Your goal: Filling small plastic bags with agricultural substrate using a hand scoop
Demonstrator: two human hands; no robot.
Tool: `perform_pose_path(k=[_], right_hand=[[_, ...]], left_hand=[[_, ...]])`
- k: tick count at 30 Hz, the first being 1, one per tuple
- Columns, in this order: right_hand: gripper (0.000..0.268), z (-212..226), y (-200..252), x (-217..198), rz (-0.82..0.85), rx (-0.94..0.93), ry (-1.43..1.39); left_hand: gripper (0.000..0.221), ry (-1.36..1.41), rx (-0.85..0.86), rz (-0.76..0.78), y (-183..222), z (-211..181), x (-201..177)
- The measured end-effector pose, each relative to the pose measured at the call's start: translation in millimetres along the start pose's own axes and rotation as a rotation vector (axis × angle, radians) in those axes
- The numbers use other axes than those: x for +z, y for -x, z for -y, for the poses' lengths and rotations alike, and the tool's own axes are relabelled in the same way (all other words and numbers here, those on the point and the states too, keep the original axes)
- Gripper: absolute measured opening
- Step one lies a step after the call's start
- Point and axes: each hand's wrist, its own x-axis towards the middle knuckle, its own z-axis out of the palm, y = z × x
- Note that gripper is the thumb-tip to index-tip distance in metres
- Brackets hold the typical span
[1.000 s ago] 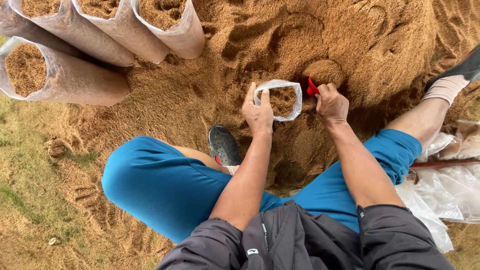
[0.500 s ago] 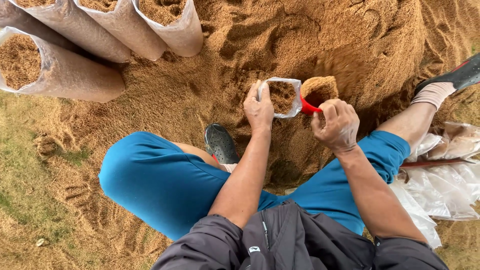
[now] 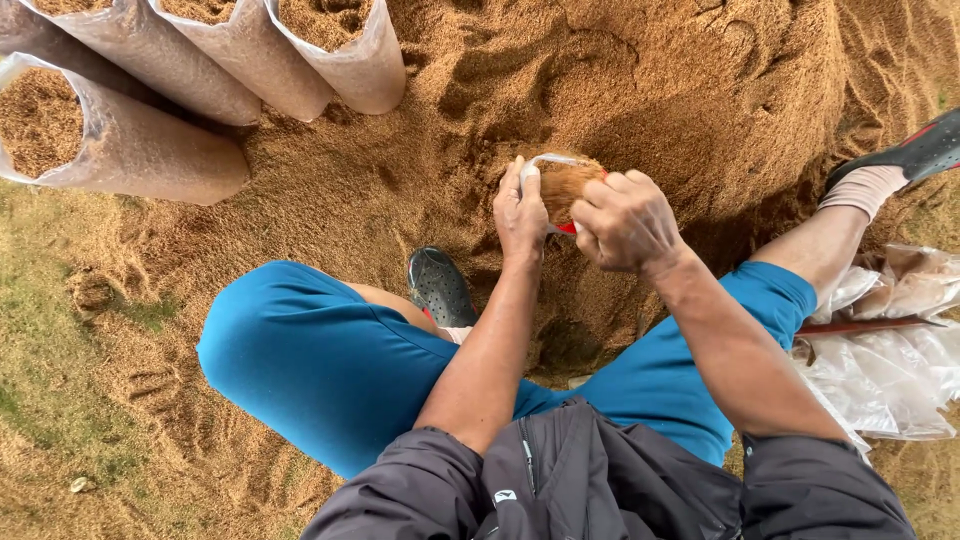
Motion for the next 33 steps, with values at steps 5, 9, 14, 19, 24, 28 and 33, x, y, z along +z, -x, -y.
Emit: perform_pose_path(k=[5, 9, 14, 19, 24, 28, 33], right_hand=[[0.025, -12, -28, 7, -0.006, 0.253, -0.484], [0.029, -13, -31, 18, -0.008, 0.415, -0.787], [0.032, -4, -29, 21, -0.073, 0.848, -1.33], [0.017, -1, -26, -11, -0.341, 1.169, -1.903], [0.02, -34, 26, 46, -0.709, 1.19, -2.113], [0.028, -56, 61, 99, -0.527, 1.26, -1.274], [0.034, -55, 108, 152, -0.287, 1.104, -0.803]], left_hand=[[0.046, 0.031, -0.028, 0.02, 2, -8, -2], [0.049, 0.073, -0.043, -0.002, -8, 7, -2], [0.051, 0.076, -0.102, 0.001, -7, 4, -3], [0.049, 0.04, -0.07, -0.04, -5, -1, 0], [0.05, 0.021, -0.077, -0.097, 3, -7, -2], [0.05, 0.048, -0.089, -0.124, 8, -18, -1], [0.047, 0.019, -0.071, -0.122, 12, -15, 0]])
